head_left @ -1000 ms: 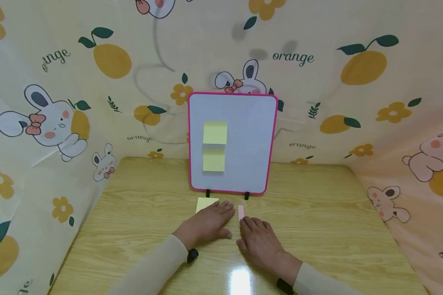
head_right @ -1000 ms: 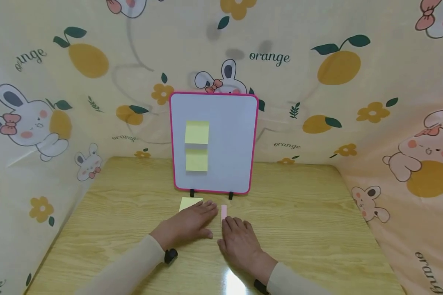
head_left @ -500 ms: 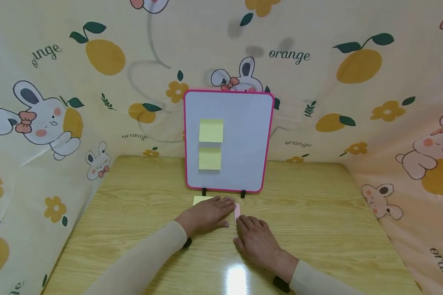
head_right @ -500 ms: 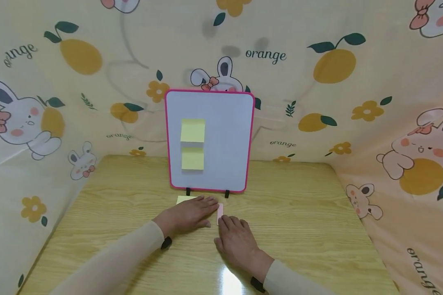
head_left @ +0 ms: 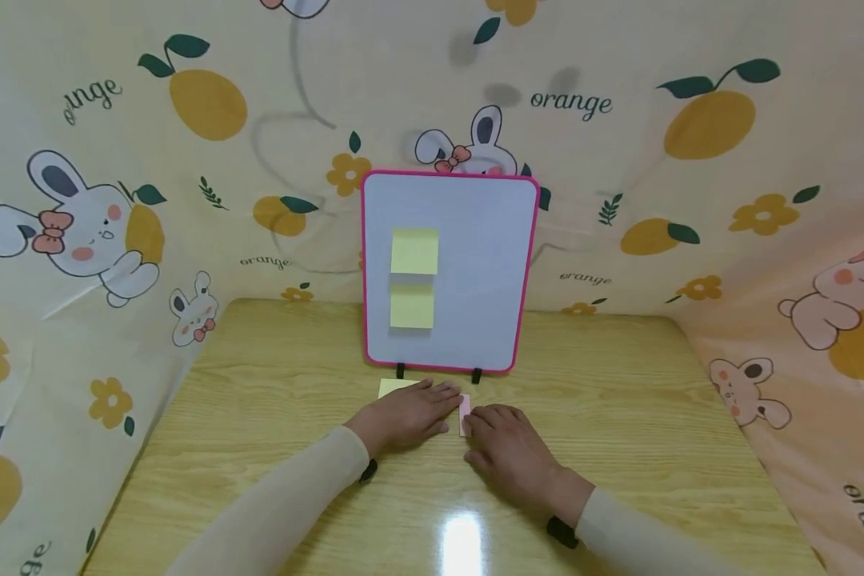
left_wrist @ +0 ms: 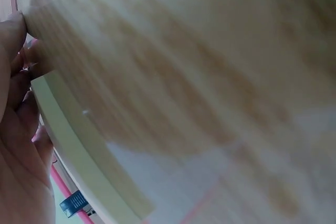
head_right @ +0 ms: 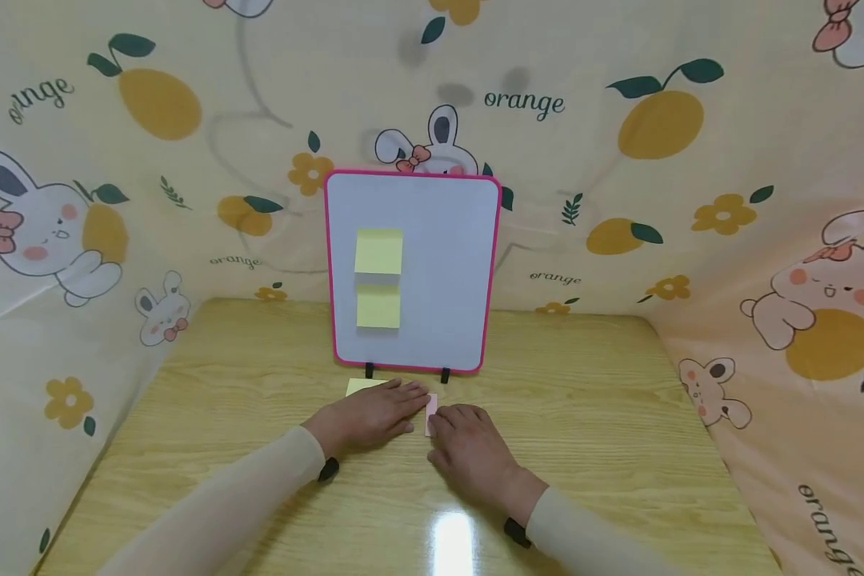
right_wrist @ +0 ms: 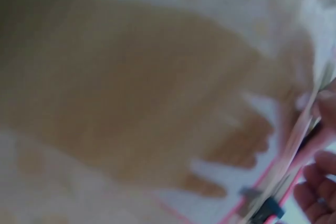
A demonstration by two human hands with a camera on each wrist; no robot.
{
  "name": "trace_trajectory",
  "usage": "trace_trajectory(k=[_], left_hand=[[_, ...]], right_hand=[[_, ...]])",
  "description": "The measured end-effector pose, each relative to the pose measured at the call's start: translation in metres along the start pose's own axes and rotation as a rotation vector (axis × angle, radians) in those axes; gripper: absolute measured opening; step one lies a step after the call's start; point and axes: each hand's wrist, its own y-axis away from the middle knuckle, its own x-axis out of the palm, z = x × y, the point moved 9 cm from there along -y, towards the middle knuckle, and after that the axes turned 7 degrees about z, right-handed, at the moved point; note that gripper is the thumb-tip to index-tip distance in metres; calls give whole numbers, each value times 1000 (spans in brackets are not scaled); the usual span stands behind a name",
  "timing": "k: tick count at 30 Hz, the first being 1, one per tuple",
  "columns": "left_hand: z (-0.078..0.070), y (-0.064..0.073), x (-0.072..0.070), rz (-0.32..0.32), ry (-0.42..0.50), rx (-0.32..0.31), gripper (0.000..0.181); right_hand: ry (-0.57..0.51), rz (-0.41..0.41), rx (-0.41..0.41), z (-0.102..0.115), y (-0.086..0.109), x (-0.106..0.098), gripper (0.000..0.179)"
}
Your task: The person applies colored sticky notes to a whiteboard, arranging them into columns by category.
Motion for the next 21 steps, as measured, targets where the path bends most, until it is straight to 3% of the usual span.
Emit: trace_trajectory(k=[5,13,21], left_hand=[[2,-1,0,13,9,-7,59],[4,-1,2,-15,46,18,61],[6,-5,5,-6,100,19,67]], right_hand=[[6,-18,-73,-14,-7,-2,47],[10,2,-170,-19,-15,4,31],[17,35,-154,-22,-19,7,32]])
